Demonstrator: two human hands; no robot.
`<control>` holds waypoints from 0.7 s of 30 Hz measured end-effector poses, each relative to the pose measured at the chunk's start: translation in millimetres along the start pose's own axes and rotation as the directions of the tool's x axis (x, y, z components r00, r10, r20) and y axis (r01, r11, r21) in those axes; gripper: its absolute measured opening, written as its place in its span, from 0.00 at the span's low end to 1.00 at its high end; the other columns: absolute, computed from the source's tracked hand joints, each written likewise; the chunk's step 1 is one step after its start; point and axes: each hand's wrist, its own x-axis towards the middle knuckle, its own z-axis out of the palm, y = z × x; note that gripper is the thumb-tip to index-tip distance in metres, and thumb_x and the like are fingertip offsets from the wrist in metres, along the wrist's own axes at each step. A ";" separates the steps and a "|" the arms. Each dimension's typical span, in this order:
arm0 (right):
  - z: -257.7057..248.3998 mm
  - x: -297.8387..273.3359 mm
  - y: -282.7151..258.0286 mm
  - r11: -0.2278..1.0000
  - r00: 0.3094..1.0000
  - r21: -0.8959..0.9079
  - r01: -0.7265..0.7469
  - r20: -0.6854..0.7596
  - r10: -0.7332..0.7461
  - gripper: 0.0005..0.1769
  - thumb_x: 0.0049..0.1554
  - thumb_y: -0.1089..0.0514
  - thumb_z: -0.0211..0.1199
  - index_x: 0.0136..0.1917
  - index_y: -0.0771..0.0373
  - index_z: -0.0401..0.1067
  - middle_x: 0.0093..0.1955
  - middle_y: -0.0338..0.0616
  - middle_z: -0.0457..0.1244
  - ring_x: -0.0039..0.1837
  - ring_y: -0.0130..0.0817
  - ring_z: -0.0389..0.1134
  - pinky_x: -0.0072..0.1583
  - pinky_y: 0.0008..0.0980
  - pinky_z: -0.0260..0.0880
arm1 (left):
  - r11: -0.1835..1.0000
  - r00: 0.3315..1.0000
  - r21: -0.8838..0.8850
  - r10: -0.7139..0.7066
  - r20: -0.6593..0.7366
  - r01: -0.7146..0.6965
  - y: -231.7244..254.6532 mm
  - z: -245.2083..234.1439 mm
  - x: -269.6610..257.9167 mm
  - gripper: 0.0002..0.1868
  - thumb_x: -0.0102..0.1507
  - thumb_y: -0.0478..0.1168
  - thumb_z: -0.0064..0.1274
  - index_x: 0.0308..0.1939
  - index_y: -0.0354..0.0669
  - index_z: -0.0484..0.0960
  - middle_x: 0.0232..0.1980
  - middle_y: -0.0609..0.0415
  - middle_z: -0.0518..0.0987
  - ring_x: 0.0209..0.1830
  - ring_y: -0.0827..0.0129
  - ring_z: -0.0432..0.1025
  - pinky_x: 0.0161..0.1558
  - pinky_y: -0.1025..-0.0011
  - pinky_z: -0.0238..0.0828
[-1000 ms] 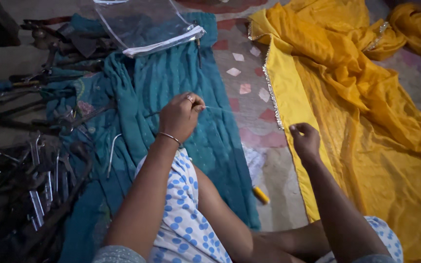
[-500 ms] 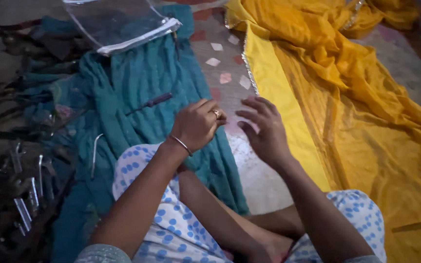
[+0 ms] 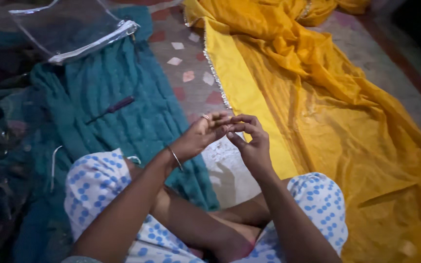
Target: The person prepares to sew by hand, handling a yellow spool of thread and attempting to thread a needle while sitting on the floor next to yellow and teal fabric.
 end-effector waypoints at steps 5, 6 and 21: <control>-27.6 -5.8 29.7 0.889 0.961 0.375 -0.262 0.016 0.276 0.03 0.56 0.65 0.69 0.44 0.66 0.77 0.60 0.43 0.66 0.63 0.31 0.68 0.64 0.32 0.69 | 0.982 0.982 -0.044 -0.181 0.061 0.184 -22.7 26.6 20.5 0.32 0.67 0.51 0.50 0.70 0.37 0.64 0.51 0.61 0.82 0.43 0.76 0.78 0.50 0.76 0.74; -35.4 -7.2 36.9 0.845 0.953 0.452 -0.284 0.041 0.299 0.03 0.56 0.65 0.68 0.45 0.67 0.77 0.60 0.43 0.67 0.63 0.31 0.68 0.65 0.31 0.68 | 0.985 0.983 -0.012 -0.174 0.053 0.175 -26.0 28.5 23.9 0.28 0.68 0.50 0.51 0.67 0.36 0.70 0.45 0.60 0.80 0.39 0.77 0.75 0.46 0.76 0.73; -104.0 0.3 119.6 0.127 0.846 0.946 -0.298 0.200 0.495 0.04 0.62 0.61 0.62 0.51 0.62 0.71 0.51 0.43 0.67 0.50 0.35 0.71 0.55 0.30 0.73 | 0.912 0.910 0.211 -0.386 0.150 0.352 -65.7 -50.2 4.6 0.12 0.69 0.42 0.52 0.43 0.36 0.85 0.31 0.60 0.77 0.29 0.79 0.68 0.35 0.77 0.69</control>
